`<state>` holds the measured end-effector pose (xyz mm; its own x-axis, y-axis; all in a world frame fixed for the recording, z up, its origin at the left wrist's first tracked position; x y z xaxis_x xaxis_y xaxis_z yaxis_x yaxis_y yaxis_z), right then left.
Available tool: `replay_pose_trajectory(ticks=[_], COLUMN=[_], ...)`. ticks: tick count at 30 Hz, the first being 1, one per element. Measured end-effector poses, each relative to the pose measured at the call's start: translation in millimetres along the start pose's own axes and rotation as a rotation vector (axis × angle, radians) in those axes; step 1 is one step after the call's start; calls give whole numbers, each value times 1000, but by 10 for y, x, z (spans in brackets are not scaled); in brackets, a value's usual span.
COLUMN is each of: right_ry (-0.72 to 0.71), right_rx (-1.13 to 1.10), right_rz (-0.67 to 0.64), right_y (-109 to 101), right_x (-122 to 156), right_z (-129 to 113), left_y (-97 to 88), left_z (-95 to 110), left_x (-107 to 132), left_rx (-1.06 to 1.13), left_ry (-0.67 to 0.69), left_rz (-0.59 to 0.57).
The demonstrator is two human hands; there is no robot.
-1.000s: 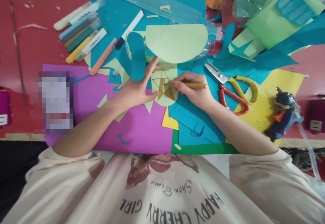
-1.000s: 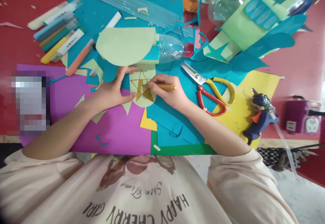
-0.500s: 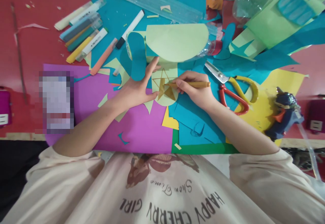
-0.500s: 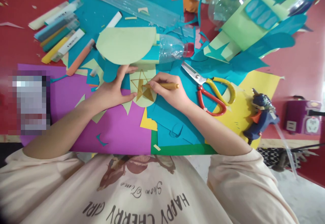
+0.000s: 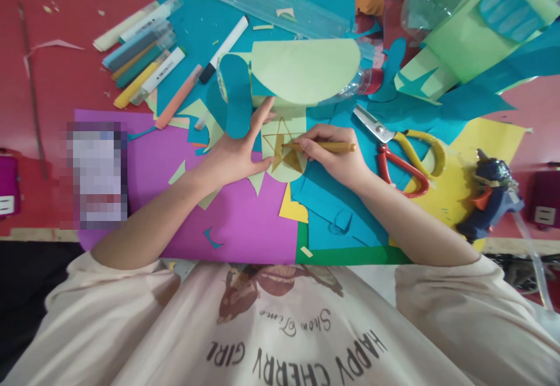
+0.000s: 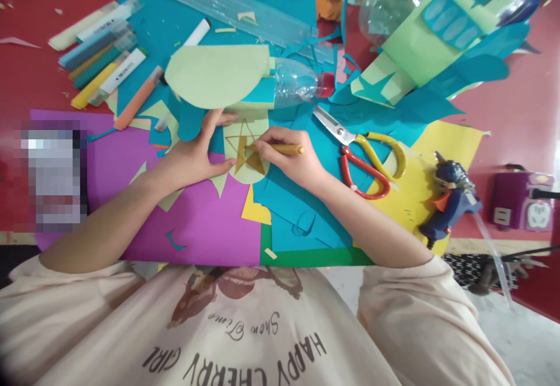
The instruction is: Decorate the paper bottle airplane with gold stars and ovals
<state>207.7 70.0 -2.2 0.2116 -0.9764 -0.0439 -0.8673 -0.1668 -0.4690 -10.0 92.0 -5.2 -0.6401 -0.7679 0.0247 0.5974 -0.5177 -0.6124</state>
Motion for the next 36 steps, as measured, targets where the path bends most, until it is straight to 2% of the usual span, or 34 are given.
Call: replay_pose_trajectory(ticks=[9, 31, 36], right_ry=[-10, 0, 17], right_rx=[6, -5, -16], right_rz=[-75, -108, -72], right_y=[-14, -24, -24], right_x=[4, -10, -11], right_z=[32, 16, 22], left_y=[-4, 1, 3], left_z=[29, 4, 5], left_x=[-8, -6, -9], left_rx=[-15, -16, 3], left_ry=[-12, -31, -23], left_rz=[-13, -9, -2])
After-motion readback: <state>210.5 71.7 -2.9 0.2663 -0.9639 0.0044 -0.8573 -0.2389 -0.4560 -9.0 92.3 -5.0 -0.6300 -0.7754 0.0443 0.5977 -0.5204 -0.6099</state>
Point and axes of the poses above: each hand's wrist, its own x-axis away from the middle knuckle, its own y-axis out of the palm, z = x × y, the point moved 1 cm from there along -x, towards the middle knuckle, and after that the axes turned 13 degrees about x, right-handed, at the moved point
